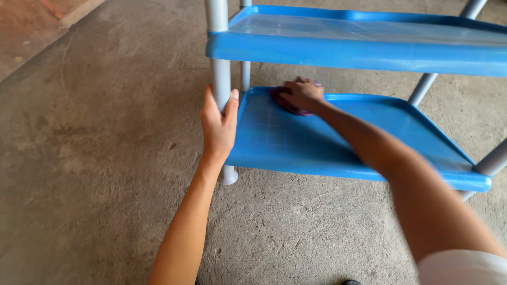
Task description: The person wipes the surfaces of a blue plastic shelving unit using a purple cloth. They systematically clean the bottom shelf, middle shelf, and top shelf, moving around the unit to reach all sides. The person also wipes the vertical support poles of the shelving unit.
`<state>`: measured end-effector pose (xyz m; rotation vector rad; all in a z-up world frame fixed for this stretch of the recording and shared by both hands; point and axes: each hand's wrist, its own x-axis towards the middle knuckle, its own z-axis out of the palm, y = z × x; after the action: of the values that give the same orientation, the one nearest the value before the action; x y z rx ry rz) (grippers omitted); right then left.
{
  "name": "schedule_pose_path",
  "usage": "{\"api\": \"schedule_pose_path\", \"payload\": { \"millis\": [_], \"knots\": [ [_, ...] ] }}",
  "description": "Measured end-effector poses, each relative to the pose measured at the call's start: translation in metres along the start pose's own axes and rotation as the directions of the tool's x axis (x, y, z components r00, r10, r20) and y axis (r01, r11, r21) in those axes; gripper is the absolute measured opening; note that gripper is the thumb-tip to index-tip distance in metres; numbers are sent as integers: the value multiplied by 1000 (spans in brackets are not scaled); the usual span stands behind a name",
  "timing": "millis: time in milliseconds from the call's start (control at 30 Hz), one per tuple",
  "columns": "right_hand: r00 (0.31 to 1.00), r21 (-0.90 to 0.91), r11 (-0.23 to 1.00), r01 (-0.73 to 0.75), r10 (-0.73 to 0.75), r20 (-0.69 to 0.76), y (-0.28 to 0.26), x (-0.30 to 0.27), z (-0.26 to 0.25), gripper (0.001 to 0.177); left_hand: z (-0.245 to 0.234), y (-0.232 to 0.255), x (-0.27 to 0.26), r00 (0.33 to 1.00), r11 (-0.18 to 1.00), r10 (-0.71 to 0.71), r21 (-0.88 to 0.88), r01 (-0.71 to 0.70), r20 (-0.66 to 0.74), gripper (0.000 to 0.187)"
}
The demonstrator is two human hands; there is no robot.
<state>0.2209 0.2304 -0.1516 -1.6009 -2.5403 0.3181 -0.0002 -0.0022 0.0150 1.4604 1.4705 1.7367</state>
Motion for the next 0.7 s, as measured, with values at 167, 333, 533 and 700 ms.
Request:
{"api": "schedule_pose_path", "payload": {
  "millis": [167,333,533,700],
  "knots": [
    [918,-253,922,-293,345,197,162,-96,-74,57,-2,0,2,999,1000,25,12,-25,32,18],
    [884,-660,730,-180,415,218,143,-104,-82,50,1,-4,-6,999,999,21,30,-22,32,18],
    [927,-130,984,-125,162,338,-109,-146,-112,47,-4,-6,-12,992,986,127,105,-127,8,20],
    [992,85,988,127,-125,-32,-126,-228,-139,43,-5,-1,-31,999,987,43,154,-37,-32,28]
  ]
}}
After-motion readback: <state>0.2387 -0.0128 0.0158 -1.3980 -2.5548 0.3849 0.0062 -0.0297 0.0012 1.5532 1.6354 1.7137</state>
